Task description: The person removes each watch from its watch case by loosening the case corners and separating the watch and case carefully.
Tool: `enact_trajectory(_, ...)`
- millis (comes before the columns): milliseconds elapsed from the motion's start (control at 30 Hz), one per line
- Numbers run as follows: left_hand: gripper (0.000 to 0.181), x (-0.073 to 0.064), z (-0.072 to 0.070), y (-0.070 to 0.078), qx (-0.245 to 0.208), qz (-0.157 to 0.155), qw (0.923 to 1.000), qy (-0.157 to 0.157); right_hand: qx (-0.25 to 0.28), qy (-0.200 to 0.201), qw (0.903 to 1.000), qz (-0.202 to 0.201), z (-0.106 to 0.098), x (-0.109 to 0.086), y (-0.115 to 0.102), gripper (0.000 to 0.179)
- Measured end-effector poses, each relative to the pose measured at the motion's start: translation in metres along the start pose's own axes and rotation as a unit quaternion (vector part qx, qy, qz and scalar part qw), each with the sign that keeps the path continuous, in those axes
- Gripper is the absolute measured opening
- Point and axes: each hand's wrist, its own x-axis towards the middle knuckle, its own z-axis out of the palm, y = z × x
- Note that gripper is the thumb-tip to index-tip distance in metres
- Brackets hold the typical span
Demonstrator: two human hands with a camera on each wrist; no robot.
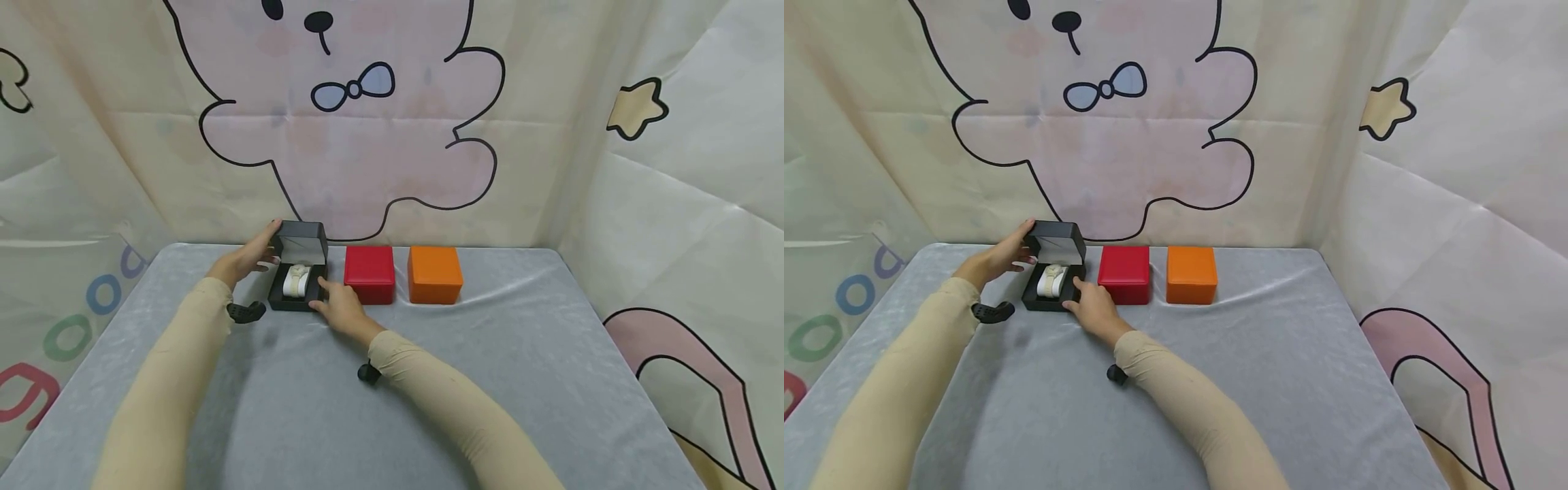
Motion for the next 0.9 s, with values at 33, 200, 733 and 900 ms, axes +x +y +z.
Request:
enact_trajectory(33, 0.101, 0.000, 0.000, -0.001, -0.004, 0.000, 1.0000, -0.001, 0.001, 0.000, 1.0000, 0.000, 0.000, 0.000, 0.000, 0.064)
enact_trajectory(200, 0.105, 0.000, 0.001, -0.003, -0.007, 0.003, 1.0000, -0.005, 0.010, -0.004, 0.9999, 0.001, -0.002, 0.000, 0.001, 0.064)
enact_trajectory(733, 0.097, -0.019, 0.000, -0.021, -0.011, 0.057, 0.9980, -0.027, 0.003, -0.008, 0.9999, -0.013, -0.001, 0.001, 0.001, 0.063)
enact_trajectory(900, 0.084, -0.023, -0.001, -0.031, 0.015, 0.064, 0.9976, -0.020, 0.004, -0.006, 0.9999, -0.010, 0.000, 0.001, 0.002, 0.063)
